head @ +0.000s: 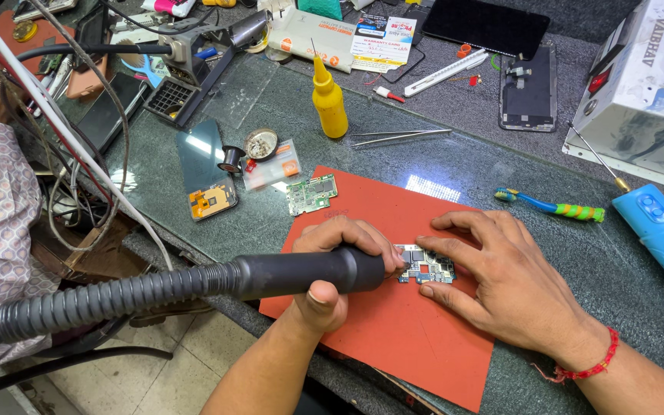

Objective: The person uses a hot air rework station to apply heat to a small circuit board while holding it in place on a red mat.

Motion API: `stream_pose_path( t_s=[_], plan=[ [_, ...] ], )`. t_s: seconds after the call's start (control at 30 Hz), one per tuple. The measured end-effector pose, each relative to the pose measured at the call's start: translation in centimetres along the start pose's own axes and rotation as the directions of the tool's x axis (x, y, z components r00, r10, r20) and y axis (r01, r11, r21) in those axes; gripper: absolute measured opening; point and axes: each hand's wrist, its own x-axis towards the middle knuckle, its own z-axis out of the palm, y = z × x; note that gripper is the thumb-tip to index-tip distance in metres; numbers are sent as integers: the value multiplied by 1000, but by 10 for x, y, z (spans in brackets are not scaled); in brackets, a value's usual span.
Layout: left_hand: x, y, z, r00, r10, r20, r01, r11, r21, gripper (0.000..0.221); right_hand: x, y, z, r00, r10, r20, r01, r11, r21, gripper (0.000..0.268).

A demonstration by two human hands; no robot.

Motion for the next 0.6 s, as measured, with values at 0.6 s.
stream_pose_path(
  t_s=[0.6],
  plan=[
    [3,-2,0,1000,-19,22,20,999,-30,88,0,-1,-2,1000,-15,-6,15,1000,8,50]
  ],
)
